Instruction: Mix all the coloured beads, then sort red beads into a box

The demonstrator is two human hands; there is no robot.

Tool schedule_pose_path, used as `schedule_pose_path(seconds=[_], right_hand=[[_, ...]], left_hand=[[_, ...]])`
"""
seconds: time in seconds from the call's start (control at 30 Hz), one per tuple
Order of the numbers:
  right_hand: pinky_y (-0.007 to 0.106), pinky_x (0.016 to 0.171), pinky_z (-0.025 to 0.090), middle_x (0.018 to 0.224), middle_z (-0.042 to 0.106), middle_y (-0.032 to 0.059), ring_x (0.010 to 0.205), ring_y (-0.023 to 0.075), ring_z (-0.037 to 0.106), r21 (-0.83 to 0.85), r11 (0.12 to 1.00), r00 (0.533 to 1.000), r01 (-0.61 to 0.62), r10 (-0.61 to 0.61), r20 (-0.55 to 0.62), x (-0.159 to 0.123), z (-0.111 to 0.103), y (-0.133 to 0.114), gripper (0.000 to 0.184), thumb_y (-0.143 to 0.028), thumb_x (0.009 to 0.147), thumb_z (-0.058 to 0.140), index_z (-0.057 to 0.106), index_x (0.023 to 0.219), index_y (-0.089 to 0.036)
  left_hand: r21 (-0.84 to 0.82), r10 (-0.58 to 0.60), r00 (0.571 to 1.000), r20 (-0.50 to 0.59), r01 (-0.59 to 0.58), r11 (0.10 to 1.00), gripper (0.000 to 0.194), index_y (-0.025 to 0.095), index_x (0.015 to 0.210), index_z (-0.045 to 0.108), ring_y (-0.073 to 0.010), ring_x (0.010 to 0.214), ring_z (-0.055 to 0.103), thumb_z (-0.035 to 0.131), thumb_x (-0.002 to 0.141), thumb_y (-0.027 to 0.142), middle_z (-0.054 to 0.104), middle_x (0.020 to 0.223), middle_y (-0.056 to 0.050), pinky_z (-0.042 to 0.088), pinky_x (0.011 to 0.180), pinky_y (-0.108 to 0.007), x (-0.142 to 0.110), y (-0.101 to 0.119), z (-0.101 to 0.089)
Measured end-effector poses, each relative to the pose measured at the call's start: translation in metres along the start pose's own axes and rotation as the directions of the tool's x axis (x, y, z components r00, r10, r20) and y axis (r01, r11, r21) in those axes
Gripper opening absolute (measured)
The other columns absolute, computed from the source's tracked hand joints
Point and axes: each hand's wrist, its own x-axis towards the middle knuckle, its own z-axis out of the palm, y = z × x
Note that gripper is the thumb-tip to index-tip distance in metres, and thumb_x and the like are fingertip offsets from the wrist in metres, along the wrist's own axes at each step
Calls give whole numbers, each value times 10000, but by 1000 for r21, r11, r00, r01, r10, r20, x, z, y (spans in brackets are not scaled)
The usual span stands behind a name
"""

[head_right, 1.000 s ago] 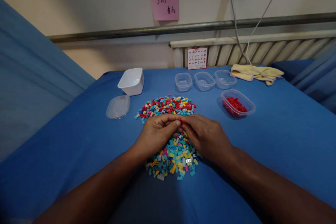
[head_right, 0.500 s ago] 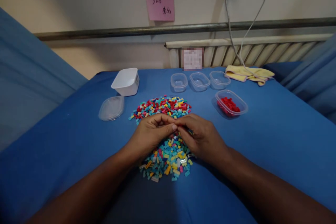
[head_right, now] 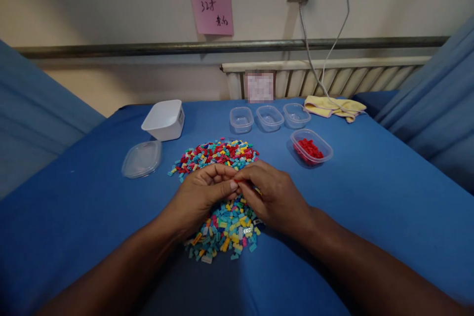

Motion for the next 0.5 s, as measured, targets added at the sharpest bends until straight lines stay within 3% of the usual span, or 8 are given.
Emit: schedule_pose_path(seconds=[0.13, 0.23, 0.3, 0.37, 0.43, 0.5], right_hand=[[352, 817, 618, 1052, 776, 47, 948, 198, 748, -9, 999, 999, 42, -42, -28, 1, 2, -1, 161, -157, 1056, 619, 650, 1167, -270], [352, 798, 619, 1030, 789, 41, 919, 206, 760, -85, 995, 999, 46, -47, -7, 3, -10, 4, 148, -176, 1053, 622, 664, 1156, -274], [370, 801, 619, 1057, 798, 57, 927, 227, 767, -199, 980, 999, 5, -13, -40, 3, -30, 11, 146, -196, 1053, 623, 688, 1159, -272], [392, 736, 597, 1051, 798, 81, 874, 251, 754, -373, 923, 983, -89, 21, -182, 2, -57, 22, 131, -244, 1057, 629, 720, 1148, -264], [442, 733, 573, 1038, 792, 110, 845, 287, 741, -566, 795, 953, -221, 53, -297, -3, -84, 39, 149, -317, 1046, 670, 751, 1143, -237], [489, 693, 541, 966, 780, 105, 779, 320, 713, -658, 691, 943, -298, 105, -317, -12, -105, 62, 218, -409, 1057, 638, 766, 1120, -244]], left_hand=[[29, -15, 999, 42, 13, 999, 390, 154, 1090, 744, -136, 761, 696, 922, 819, 371, 753, 883, -60, 563, 743, -256, -1, -3, 2], [224, 80, 996, 36, -86, 971, 330, 171, 1124, 744, -170, 788, 704, 834, 896, 392, 754, 877, -58, 553, 722, -280, -2, 3, -2], [452, 197, 979, 50, -198, 870, 267, 183, 1072, 768, -180, 784, 680, 771, 942, 416, 742, 861, -48, 521, 700, -285, -3, 16, -17], [676, 245, 962, 119, -259, 690, 262, 188, 984, 788, -187, 790, 656, 706, 982, 436, 740, 872, -48, 489, 702, -293, -5, 34, -43], [809, 223, 964, 145, -245, 534, 284, 188, 967, 792, -199, 785, 652, 673, 986, 445, 747, 881, -44, 468, 693, -302, -9, 52, -75], [881, 175, 980, 90, -160, 445, 276, 193, 956, 806, -213, 786, 668, 680, 961, 438, 766, 885, -44, 464, 703, -311, -15, 66, -102]])
